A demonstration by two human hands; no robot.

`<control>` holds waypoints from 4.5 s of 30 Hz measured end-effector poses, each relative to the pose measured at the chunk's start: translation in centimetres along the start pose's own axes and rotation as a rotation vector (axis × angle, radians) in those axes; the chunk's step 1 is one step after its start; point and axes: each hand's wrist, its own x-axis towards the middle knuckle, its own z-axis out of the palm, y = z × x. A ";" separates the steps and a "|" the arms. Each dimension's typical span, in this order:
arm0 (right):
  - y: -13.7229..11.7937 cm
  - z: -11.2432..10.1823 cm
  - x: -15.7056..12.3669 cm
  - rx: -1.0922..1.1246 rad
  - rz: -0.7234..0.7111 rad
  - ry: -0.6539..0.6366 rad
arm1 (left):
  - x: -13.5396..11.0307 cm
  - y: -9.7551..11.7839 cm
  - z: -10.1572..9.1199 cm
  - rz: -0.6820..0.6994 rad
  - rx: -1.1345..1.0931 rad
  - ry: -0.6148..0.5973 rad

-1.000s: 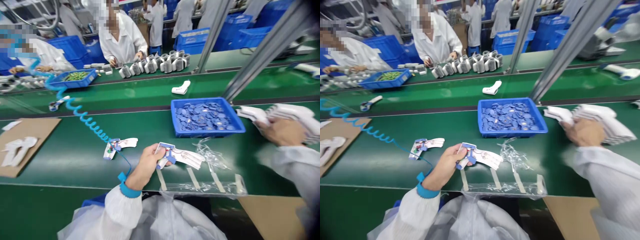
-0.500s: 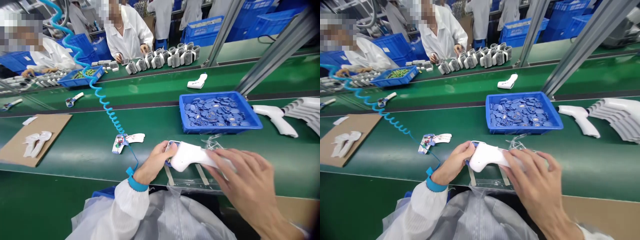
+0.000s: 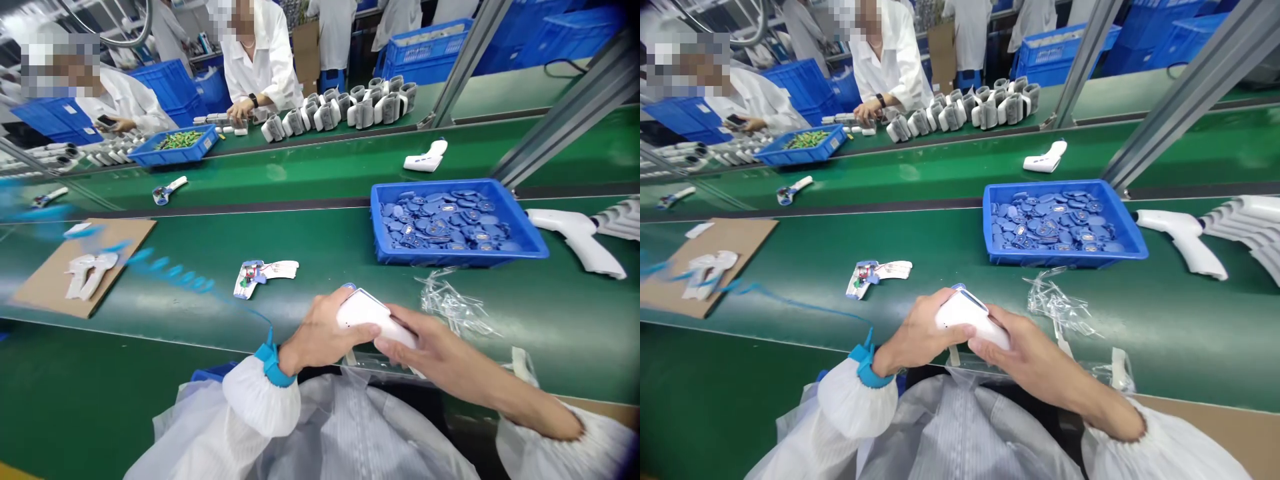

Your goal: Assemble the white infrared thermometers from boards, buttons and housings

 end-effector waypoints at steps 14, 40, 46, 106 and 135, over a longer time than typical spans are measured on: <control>-1.0 1.9 -1.3 0.167 0.108 -0.098 | -1.4 -3.4 -0.8 0.604 0.278 0.075; -1.1 3.2 0.3 -0.060 -0.235 0.270 | -1.6 -0.3 -2.4 0.052 0.176 -0.045; -5.0 5.5 5.6 -0.293 -0.334 0.762 | -0.7 0.6 -0.5 0.179 0.112 0.006; -3.2 1.2 3.6 -0.312 -0.446 0.540 | 0.5 0.5 -0.6 0.307 0.176 0.361; -0.1 6.1 -0.5 -0.174 -0.252 0.434 | 2.2 -1.0 2.4 0.257 0.300 0.823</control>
